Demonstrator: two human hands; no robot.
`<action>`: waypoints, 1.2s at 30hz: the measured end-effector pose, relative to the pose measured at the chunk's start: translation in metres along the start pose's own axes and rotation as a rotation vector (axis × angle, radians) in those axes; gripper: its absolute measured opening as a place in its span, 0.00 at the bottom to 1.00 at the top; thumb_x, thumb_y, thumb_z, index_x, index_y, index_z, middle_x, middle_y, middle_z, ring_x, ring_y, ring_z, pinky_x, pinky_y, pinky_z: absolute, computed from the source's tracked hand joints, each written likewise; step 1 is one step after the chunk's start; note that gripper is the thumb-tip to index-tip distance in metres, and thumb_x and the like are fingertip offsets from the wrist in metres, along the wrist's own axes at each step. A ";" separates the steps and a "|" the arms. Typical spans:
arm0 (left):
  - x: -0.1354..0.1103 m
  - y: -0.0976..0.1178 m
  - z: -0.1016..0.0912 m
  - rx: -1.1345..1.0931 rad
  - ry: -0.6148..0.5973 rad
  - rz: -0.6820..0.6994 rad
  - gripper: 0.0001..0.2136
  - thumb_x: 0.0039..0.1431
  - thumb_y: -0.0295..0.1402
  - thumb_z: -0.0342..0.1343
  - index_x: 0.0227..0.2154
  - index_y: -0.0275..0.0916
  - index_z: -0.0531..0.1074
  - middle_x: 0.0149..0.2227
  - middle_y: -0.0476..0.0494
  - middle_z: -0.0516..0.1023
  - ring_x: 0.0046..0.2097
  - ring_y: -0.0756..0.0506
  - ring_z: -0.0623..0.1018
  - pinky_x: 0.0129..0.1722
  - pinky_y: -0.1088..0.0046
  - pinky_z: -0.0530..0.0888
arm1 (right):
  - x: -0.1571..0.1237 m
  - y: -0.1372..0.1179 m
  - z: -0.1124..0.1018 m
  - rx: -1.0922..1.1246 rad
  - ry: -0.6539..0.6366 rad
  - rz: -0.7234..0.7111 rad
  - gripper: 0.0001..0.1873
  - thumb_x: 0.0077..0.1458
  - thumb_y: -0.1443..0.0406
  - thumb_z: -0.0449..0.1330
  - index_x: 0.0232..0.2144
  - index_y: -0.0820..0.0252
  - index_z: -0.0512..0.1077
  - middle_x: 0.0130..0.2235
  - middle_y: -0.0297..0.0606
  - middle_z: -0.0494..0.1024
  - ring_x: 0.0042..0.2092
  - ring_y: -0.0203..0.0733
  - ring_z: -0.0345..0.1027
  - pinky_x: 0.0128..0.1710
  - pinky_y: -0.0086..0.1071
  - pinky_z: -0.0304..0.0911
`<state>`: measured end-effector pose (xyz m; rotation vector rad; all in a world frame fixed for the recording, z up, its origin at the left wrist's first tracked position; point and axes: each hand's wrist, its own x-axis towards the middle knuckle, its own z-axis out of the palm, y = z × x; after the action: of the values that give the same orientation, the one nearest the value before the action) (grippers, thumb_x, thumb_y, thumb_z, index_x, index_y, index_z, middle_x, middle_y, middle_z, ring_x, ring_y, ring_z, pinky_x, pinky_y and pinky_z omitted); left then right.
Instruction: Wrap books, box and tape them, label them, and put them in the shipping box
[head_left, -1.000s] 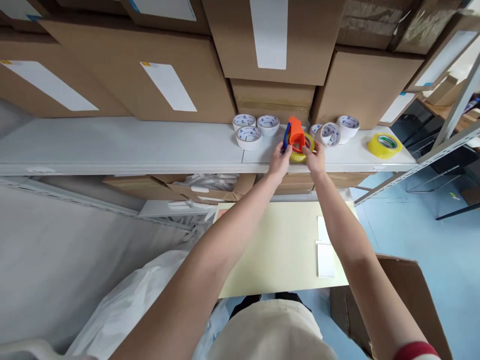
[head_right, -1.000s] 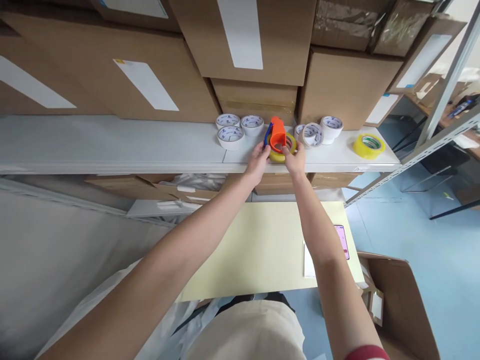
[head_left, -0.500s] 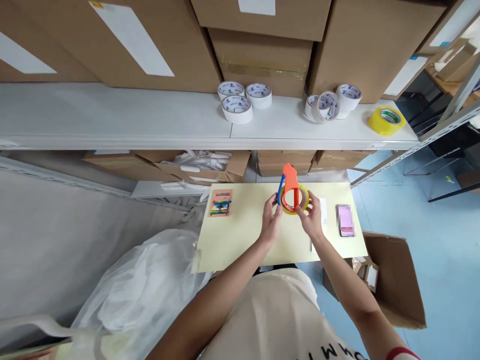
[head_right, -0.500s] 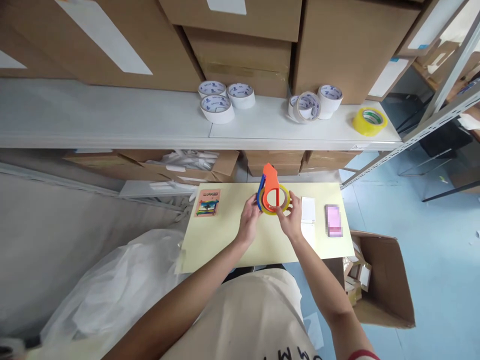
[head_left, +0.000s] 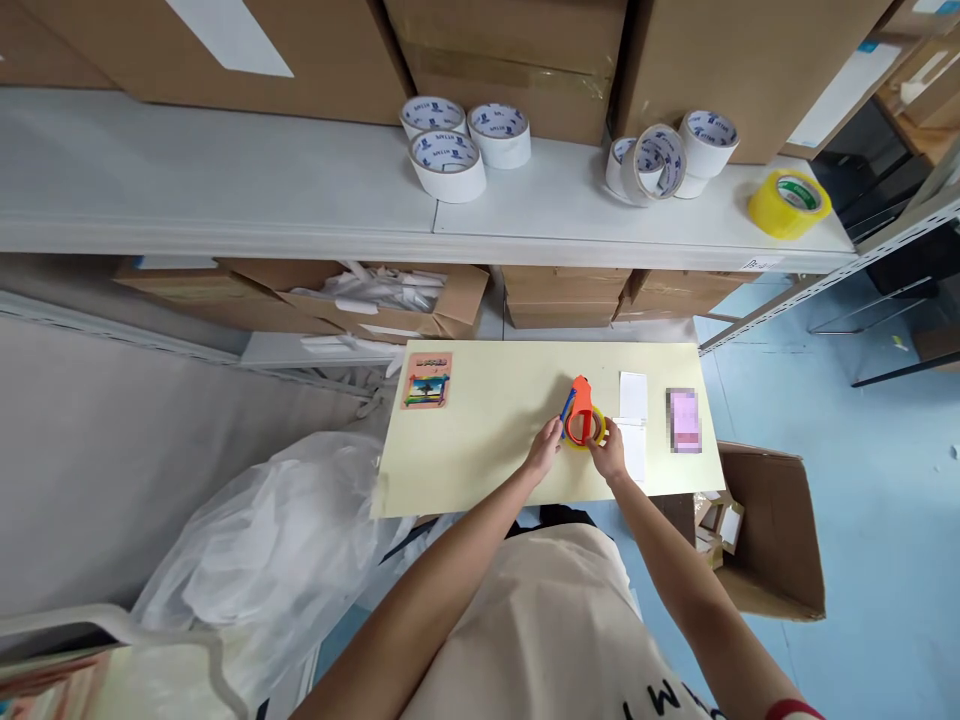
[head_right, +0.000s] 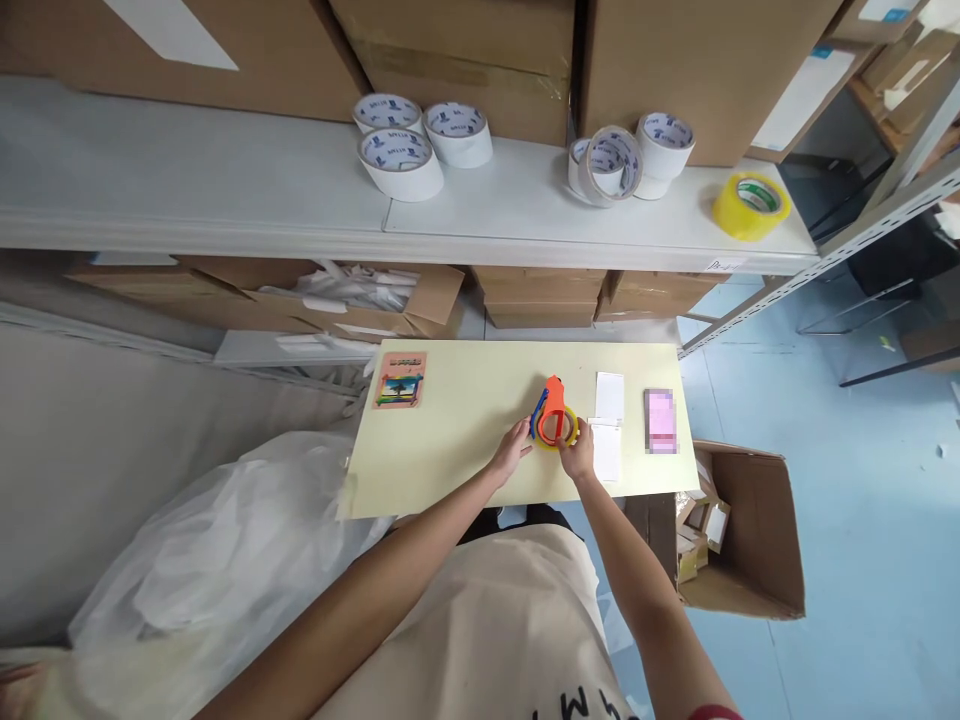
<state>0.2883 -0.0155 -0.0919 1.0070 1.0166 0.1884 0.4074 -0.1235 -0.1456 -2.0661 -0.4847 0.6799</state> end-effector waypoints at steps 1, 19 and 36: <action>0.002 -0.002 0.001 0.019 -0.006 -0.017 0.31 0.61 0.55 0.46 0.61 0.44 0.61 0.68 0.37 0.57 0.67 0.36 0.59 0.60 0.55 0.65 | 0.002 0.003 0.000 -0.012 0.002 0.007 0.33 0.47 0.61 0.61 0.56 0.60 0.62 0.53 0.50 0.70 0.55 0.55 0.66 0.51 0.48 0.68; -0.004 -0.028 -0.026 0.067 0.043 -0.041 0.34 0.54 0.55 0.55 0.60 0.41 0.64 0.67 0.32 0.57 0.67 0.35 0.61 0.60 0.54 0.65 | -0.011 0.000 -0.015 -0.208 -0.001 -0.063 0.40 0.53 0.53 0.55 0.62 0.65 0.52 0.61 0.61 0.58 0.65 0.62 0.50 0.59 0.57 0.54; -0.219 -0.107 -0.233 0.015 0.688 0.112 0.25 0.42 0.51 0.64 0.39 0.39 0.75 0.49 0.33 0.79 0.48 0.34 0.80 0.49 0.57 0.75 | -0.122 -0.067 0.102 -0.273 -0.396 -0.762 0.29 0.56 0.63 0.50 0.61 0.57 0.56 0.59 0.53 0.60 0.56 0.55 0.66 0.50 0.54 0.69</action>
<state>-0.0460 -0.0552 -0.0716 1.0346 1.5816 0.6512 0.2436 -0.0927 -0.1018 -1.7689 -1.5604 0.5633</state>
